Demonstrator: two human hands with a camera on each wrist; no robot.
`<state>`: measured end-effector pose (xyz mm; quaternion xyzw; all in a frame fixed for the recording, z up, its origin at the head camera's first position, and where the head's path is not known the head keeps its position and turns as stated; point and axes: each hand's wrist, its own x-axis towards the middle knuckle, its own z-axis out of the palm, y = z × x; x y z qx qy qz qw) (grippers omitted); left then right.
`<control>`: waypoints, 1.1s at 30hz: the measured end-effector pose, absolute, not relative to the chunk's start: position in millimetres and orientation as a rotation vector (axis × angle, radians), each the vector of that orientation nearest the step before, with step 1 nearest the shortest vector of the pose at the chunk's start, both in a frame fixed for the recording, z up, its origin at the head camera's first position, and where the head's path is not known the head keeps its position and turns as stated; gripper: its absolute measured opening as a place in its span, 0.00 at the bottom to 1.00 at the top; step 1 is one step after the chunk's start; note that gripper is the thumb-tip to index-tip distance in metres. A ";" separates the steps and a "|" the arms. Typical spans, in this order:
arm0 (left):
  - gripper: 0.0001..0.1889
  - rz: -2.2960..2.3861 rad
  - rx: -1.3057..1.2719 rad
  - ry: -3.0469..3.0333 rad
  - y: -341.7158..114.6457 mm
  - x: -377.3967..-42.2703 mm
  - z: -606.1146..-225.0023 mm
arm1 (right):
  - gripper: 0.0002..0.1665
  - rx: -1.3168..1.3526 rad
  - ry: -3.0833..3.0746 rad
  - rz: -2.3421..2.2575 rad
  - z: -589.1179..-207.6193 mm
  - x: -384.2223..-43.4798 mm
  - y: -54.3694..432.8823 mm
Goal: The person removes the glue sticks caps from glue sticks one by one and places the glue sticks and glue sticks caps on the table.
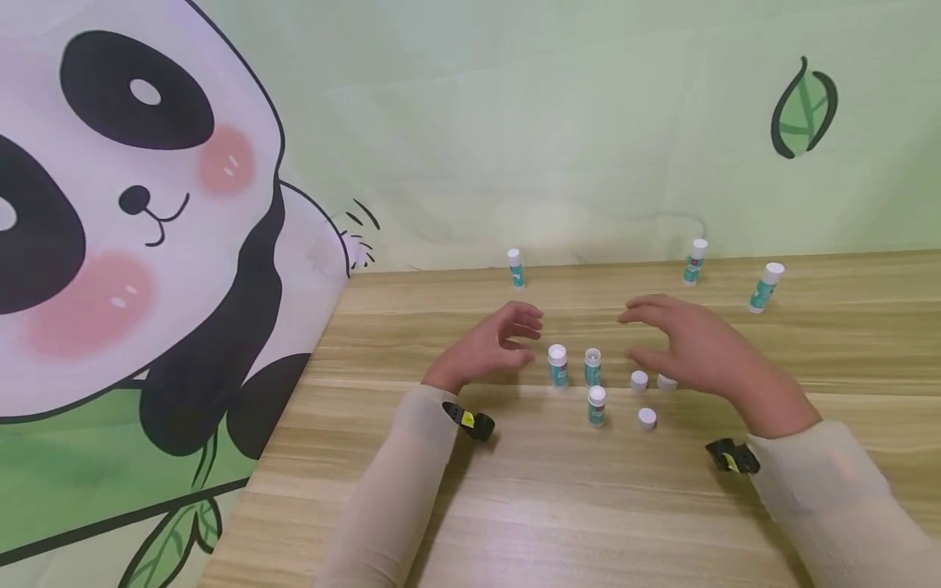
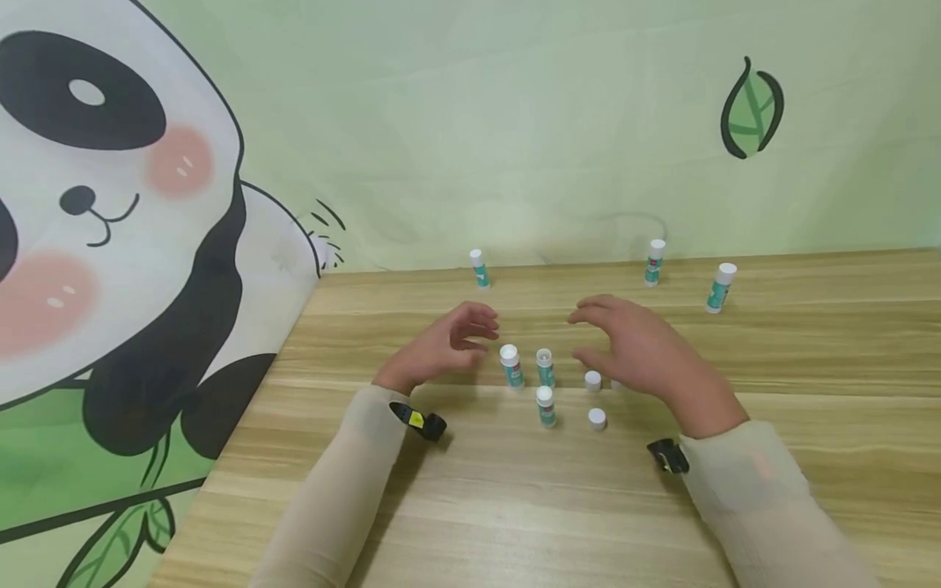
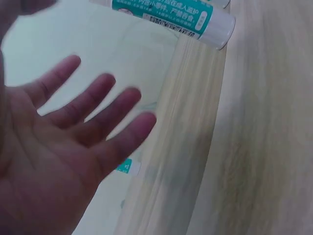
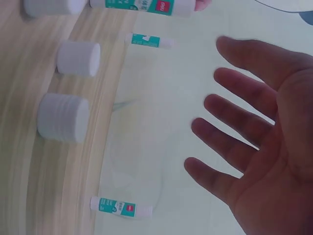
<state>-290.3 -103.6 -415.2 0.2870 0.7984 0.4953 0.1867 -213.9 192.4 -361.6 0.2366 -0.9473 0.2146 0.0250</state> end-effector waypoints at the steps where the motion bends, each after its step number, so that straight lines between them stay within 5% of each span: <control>1: 0.30 1.394 0.779 2.275 -103.6 -291.3 -415.9 | 0.26 0.728 -2.920 0.659 -361.9 -215.0 191.1; 12: 0.34 1.382 0.480 2.473 -97.0 -304.4 -424.8 | 0.27 0.699 -2.935 0.640 -361.1 -228.8 175.9; 33: 0.34 1.391 0.305 2.561 -100.4 -328.6 -425.9 | 0.27 0.710 -2.908 0.671 -362.8 -260.7 156.2</control>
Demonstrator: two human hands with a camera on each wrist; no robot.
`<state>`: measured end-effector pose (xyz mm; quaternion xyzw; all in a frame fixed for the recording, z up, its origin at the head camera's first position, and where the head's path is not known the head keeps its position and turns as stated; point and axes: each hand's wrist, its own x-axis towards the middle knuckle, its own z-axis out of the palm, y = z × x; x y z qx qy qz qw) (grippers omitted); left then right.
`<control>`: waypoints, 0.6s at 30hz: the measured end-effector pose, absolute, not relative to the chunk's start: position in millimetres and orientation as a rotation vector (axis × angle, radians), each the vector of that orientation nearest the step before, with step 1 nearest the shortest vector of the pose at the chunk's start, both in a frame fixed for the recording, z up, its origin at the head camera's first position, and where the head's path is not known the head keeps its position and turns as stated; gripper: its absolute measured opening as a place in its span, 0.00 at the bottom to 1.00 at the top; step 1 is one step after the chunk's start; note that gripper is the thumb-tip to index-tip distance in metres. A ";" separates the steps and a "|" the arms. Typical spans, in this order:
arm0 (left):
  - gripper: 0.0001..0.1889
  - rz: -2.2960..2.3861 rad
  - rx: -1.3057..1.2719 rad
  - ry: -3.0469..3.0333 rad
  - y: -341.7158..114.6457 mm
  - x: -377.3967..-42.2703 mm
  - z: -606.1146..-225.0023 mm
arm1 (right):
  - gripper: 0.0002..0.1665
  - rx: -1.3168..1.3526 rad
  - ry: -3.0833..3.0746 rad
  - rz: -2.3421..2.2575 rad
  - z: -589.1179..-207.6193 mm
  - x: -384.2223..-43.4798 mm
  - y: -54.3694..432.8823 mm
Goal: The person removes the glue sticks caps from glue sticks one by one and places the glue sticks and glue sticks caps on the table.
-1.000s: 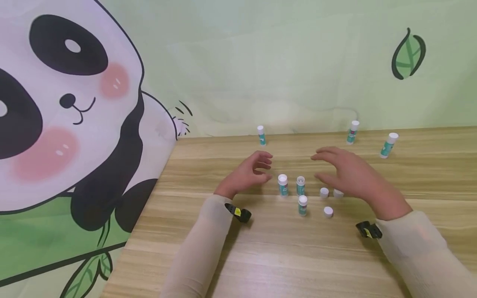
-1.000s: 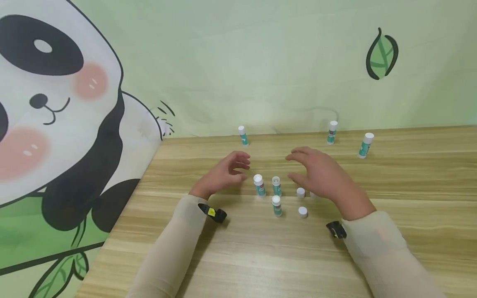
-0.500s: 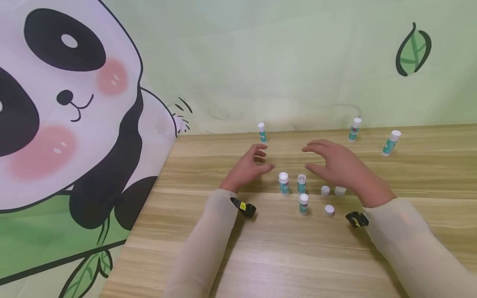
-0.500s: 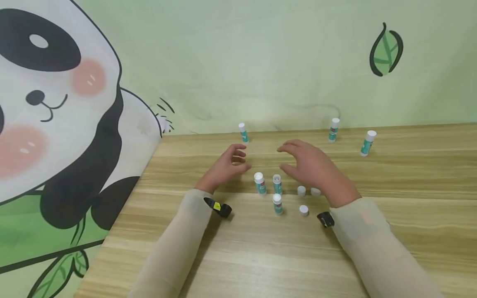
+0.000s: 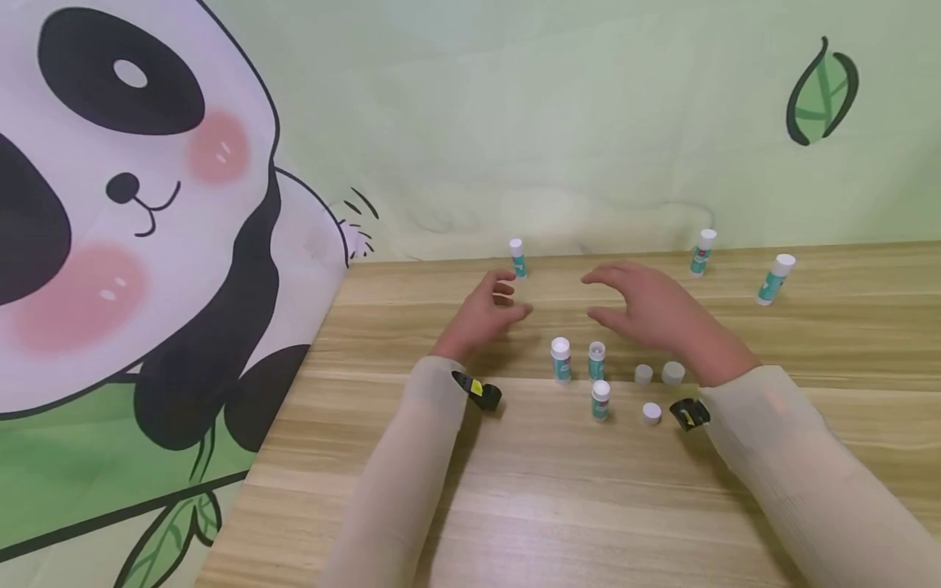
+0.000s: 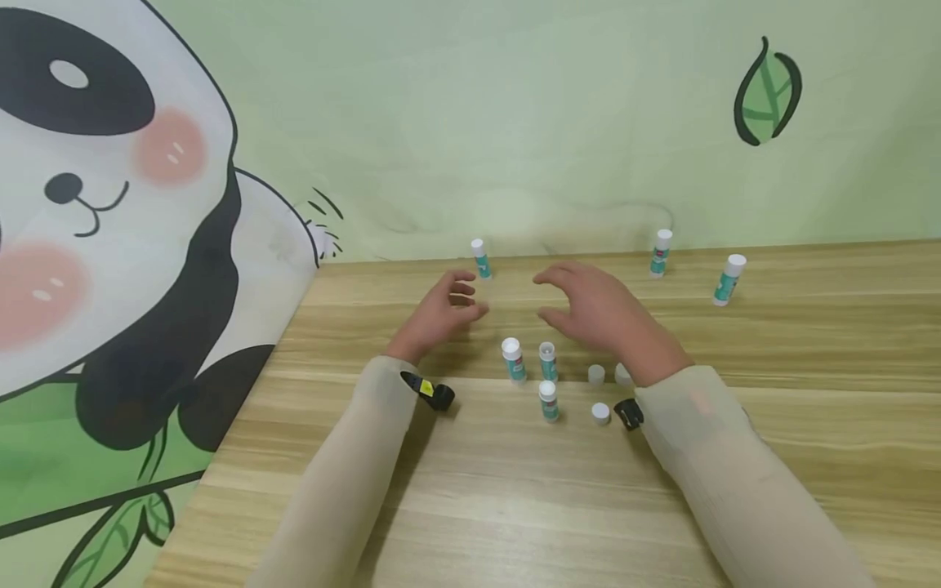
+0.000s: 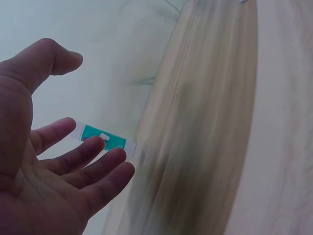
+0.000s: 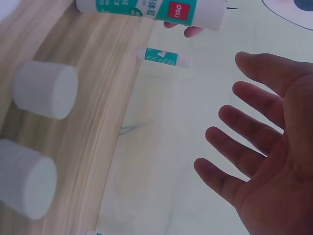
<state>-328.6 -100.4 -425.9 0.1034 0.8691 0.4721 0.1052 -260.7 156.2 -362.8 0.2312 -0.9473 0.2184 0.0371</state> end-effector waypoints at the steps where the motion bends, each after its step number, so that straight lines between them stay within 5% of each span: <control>1: 0.35 1.384 0.299 2.567 -100.5 -329.6 -425.5 | 0.27 0.715 -2.909 0.668 -362.5 -262.4 155.6; 18: 0.33 1.368 0.230 2.571 -97.5 -345.1 -427.5 | 0.28 0.741 -2.951 0.668 -363.6 -286.2 144.8</control>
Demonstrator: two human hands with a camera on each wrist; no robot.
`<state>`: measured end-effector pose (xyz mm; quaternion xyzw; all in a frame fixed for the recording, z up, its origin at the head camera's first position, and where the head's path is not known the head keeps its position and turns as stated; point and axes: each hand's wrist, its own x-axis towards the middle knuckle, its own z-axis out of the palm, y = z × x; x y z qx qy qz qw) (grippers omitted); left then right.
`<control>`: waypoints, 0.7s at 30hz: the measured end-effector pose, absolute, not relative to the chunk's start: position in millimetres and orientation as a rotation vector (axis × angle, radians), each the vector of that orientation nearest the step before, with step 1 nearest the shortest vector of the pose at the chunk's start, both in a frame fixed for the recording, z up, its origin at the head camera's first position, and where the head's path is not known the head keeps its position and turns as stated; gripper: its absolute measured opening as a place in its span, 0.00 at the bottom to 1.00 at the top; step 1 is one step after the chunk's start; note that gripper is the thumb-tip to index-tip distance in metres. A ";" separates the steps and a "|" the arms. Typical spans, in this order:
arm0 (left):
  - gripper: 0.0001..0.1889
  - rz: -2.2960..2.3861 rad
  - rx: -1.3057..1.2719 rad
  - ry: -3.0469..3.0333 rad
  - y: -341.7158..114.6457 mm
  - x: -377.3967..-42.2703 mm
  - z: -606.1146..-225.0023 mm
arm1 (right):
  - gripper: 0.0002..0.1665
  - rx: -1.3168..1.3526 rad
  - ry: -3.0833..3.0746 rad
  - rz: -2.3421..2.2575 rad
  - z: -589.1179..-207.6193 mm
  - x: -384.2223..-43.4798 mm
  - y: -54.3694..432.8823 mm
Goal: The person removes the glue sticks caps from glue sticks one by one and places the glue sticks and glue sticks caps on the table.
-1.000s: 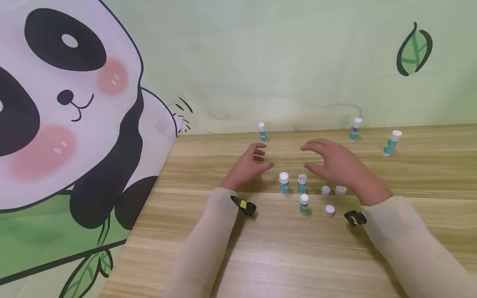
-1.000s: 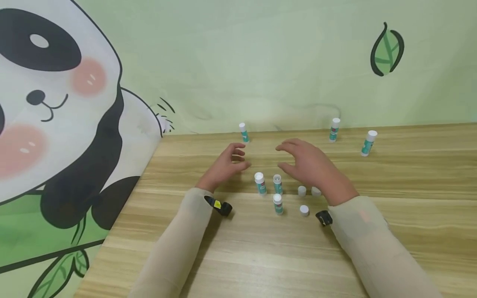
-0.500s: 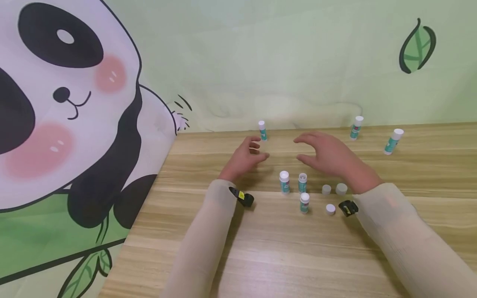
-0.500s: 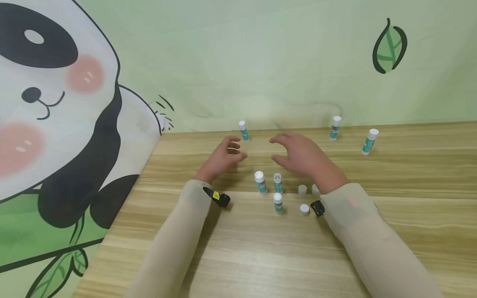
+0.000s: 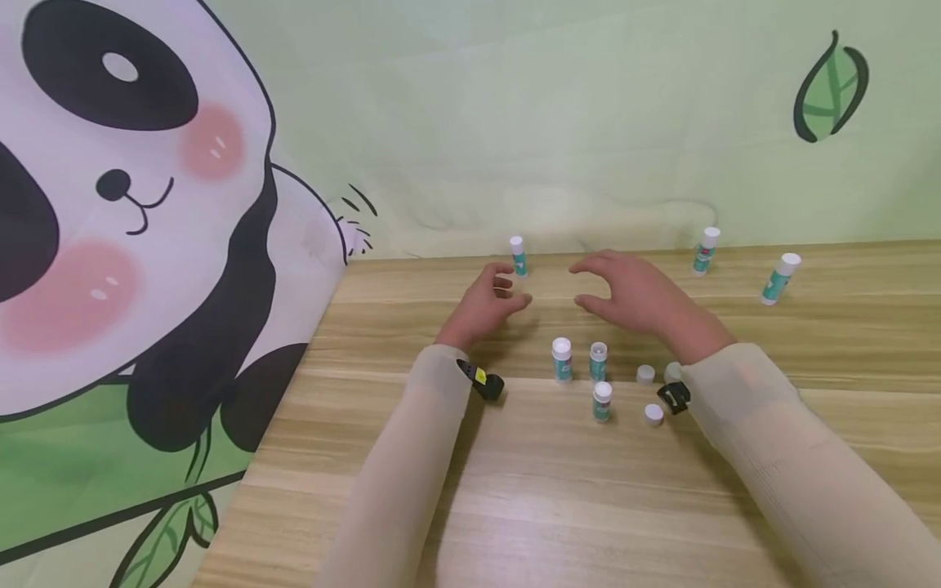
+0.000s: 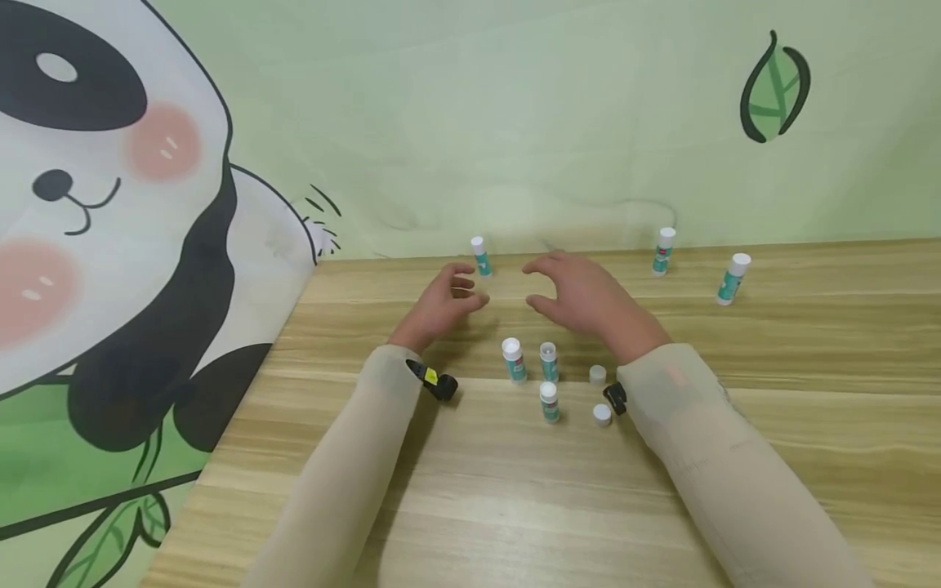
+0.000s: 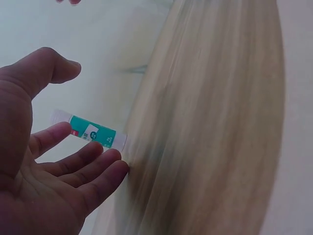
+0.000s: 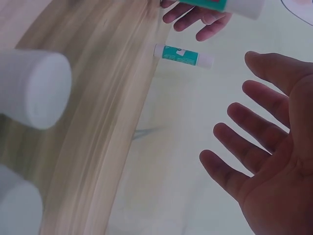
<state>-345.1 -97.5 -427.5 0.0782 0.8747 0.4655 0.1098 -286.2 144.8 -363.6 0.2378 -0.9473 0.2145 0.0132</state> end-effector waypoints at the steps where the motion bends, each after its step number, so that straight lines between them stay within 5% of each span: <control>1: 0.33 1.367 0.224 2.570 -97.4 -346.3 -428.2 | 0.28 0.739 -2.953 0.670 -364.1 -287.5 144.6; 21: 0.29 1.466 0.133 2.603 -87.1 -366.4 -431.0 | 0.29 0.699 -2.973 0.717 -374.9 -311.9 140.7</control>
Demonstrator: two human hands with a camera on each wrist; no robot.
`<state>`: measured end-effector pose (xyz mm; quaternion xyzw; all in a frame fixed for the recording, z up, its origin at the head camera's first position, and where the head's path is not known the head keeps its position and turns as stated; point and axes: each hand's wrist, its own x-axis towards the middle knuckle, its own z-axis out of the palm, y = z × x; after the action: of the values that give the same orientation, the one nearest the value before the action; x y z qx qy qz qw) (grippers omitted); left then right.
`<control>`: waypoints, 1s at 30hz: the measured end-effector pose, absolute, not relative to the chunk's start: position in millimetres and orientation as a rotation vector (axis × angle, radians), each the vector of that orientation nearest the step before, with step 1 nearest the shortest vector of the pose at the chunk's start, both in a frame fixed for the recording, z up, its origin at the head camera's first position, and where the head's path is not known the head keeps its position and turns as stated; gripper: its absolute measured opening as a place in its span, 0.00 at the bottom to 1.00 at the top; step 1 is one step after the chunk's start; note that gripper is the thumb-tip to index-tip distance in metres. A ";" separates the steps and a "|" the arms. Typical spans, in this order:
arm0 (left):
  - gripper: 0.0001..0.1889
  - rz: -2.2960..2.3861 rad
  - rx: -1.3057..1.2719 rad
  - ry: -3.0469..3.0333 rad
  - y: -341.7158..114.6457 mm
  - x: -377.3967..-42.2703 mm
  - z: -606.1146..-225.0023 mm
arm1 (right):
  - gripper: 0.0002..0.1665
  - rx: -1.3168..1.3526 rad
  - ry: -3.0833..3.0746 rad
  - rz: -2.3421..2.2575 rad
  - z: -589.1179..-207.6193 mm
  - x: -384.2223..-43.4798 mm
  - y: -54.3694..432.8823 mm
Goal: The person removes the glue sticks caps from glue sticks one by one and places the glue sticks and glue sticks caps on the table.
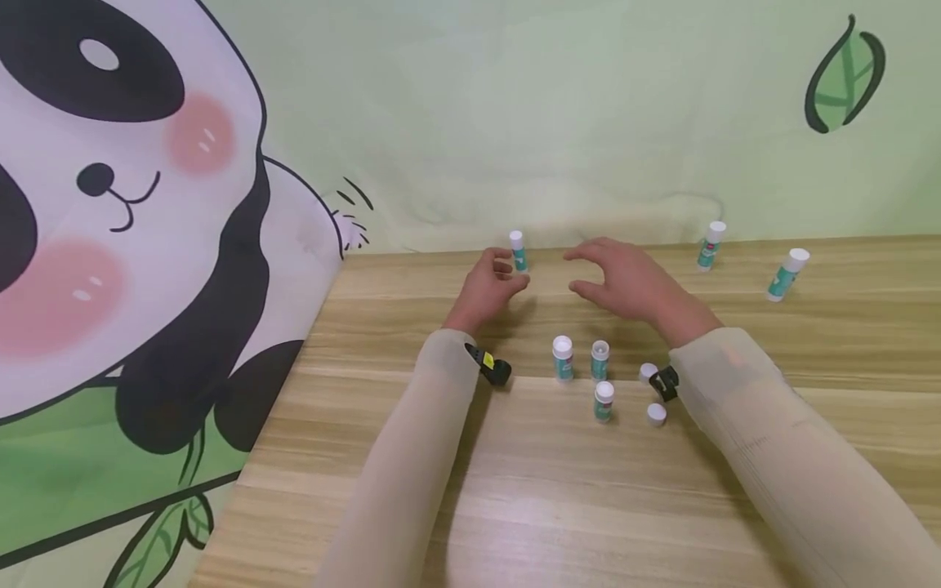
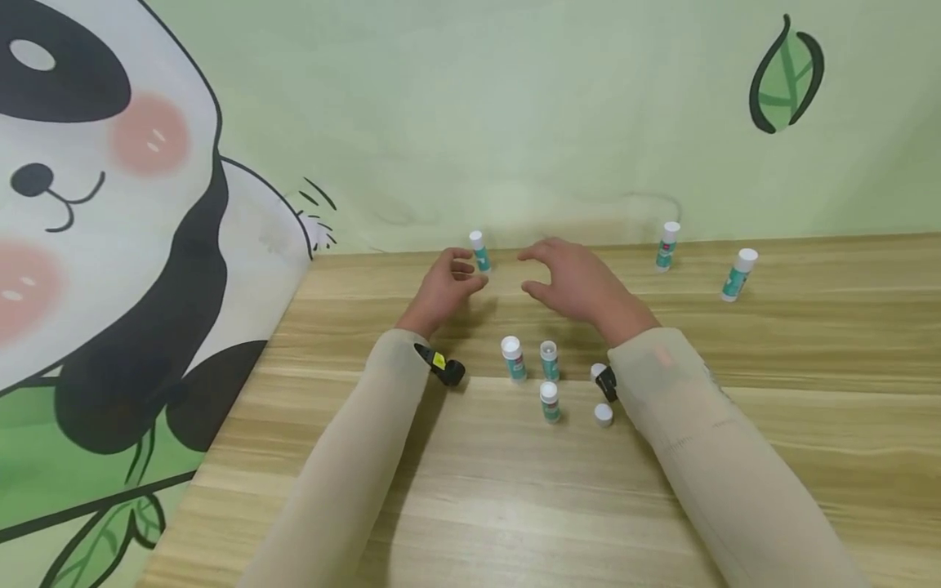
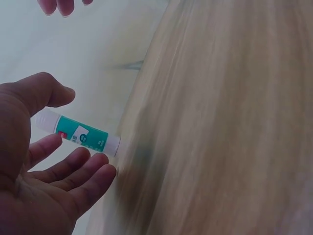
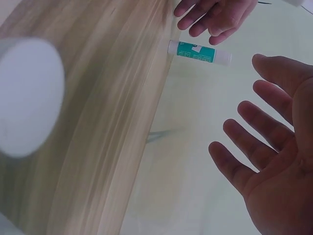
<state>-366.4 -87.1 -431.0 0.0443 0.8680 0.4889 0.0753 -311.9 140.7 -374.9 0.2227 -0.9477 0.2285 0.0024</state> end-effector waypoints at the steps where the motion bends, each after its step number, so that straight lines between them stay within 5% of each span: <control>1: 0.29 1.465 0.132 2.605 -86.4 -368.0 -431.3 | 0.29 0.695 -2.971 0.718 -374.8 -312.8 140.9; 30: 0.23 1.592 -0.044 2.637 -71.1 -393.3 -441.6 | 0.26 0.781 -2.934 0.691 -372.6 -333.2 124.4</control>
<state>-393.3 -71.1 -441.6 -0.0143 0.8555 0.5167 0.0305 -333.2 124.4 -372.6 0.2509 -0.9421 0.2219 0.0138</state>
